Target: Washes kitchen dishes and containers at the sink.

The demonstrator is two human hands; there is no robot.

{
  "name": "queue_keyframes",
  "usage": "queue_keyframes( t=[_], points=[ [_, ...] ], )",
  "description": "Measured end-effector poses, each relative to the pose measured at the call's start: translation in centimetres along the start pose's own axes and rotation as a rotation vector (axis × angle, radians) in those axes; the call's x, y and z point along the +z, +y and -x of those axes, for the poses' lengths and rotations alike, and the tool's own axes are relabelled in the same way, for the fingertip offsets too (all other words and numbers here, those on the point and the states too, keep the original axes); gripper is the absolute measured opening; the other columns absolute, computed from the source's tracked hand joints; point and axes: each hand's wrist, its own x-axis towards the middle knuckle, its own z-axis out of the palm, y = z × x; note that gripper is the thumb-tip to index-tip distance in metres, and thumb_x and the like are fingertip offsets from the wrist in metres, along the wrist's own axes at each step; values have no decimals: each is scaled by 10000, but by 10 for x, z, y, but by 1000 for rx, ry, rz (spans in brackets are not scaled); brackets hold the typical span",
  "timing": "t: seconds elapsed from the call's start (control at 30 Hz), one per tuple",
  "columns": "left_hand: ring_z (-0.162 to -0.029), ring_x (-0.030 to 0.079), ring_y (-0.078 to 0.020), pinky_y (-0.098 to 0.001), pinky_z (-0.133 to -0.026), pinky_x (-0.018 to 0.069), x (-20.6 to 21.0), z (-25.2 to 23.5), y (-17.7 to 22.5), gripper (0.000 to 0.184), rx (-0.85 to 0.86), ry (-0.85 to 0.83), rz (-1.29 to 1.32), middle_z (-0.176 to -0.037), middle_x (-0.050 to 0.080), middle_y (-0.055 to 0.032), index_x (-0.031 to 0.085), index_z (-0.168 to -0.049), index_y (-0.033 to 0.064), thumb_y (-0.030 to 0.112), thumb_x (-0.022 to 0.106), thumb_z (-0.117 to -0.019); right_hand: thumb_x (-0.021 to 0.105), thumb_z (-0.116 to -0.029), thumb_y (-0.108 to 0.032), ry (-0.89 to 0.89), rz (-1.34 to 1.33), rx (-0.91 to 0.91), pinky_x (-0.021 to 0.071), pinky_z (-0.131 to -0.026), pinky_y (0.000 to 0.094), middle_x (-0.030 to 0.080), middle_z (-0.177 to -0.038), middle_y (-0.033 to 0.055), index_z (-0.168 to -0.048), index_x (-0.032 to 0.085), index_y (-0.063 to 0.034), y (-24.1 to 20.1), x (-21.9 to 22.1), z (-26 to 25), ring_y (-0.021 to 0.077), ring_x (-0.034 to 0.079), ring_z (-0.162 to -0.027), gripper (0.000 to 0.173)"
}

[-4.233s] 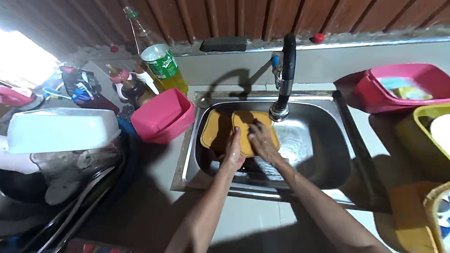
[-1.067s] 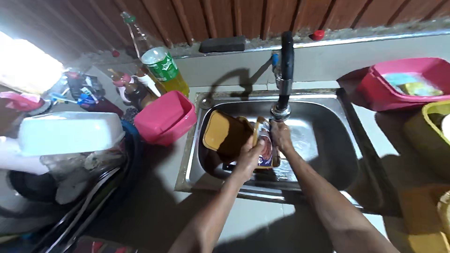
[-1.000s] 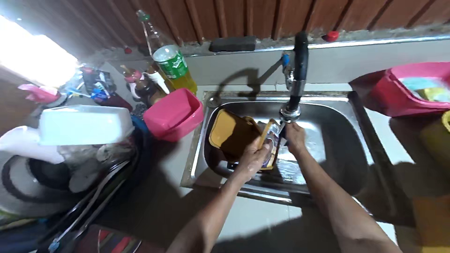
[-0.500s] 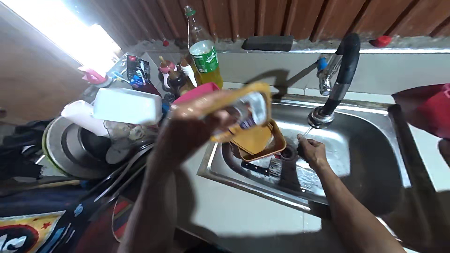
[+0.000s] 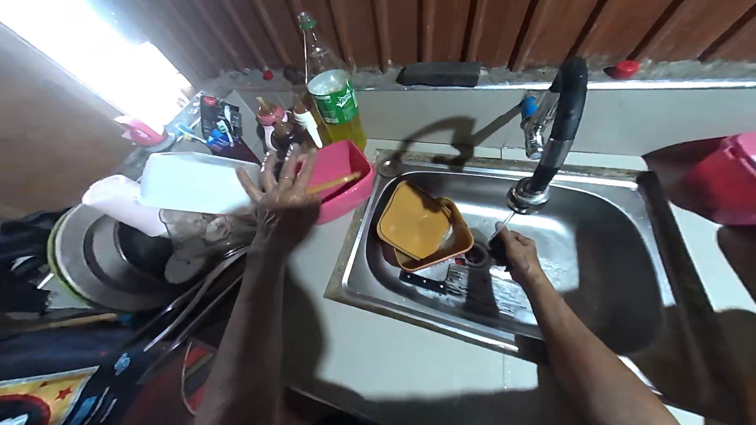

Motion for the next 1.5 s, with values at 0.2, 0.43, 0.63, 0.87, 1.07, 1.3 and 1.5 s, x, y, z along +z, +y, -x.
queue_keyframes(
  t=[0.2,0.43,0.63,0.87,1.07,1.3,1.5],
  points=[
    [-1104,639,-264,-402,-1004,473,23,31,85,264,252,395,411,-1135,692,-150,683,-1155,50,210,578,-974,640,-936,50,-171,-157,-135,600,-733,351,647,-1065,138,-1321,526,17,-3,14,-6,173,672,-813,402],
    [-1393,429,-475,-577,-1107,407,102,19,141,729,-103,-449,322,-1575,358,-297,307,-1570,-44,262,631,-993,638,-977,-22,-142,-126,-209,621,-749,393,692,-1053,159,-1265,595,36,-6,11,-4,212,707,-829,297],
    [-1304,493,-484,-600,-1055,455,103,-3,140,480,-428,-602,452,-1392,510,-307,597,-1335,-14,269,696,-960,596,-1028,-108,-89,-224,-111,571,-556,322,703,-836,104,-1113,615,15,-14,0,1,169,668,-638,151],
    [-901,665,-333,-562,-748,533,33,-5,149,315,-334,-627,830,-1034,667,-182,531,-1295,83,230,562,-1018,352,-1107,-269,-76,-381,-9,490,-417,283,513,-539,-4,-823,528,-102,-48,-10,8,119,510,-417,373],
    [-960,689,-307,-533,-804,571,50,7,150,385,-331,-426,872,-1169,675,-167,518,-1367,100,222,628,-1020,374,-1096,-361,-132,-480,-177,510,-424,298,530,-560,-21,-865,589,-142,-71,-26,11,115,513,-418,385],
    [-1239,621,-350,-545,-1038,499,100,-3,147,585,-243,-275,651,-1422,584,-182,350,-1600,198,200,556,-1053,441,-1100,-364,-44,-409,-11,550,-488,327,597,-721,50,-1081,586,-72,-57,-19,11,169,601,-546,327],
    [-1334,495,-426,-580,-1044,443,109,-14,164,475,-151,-405,270,-1517,478,-190,465,-1542,162,190,498,-1069,502,-1084,-287,-75,-341,87,574,-585,370,644,-880,129,-1245,535,-31,-45,8,10,218,648,-674,305]
  ],
)
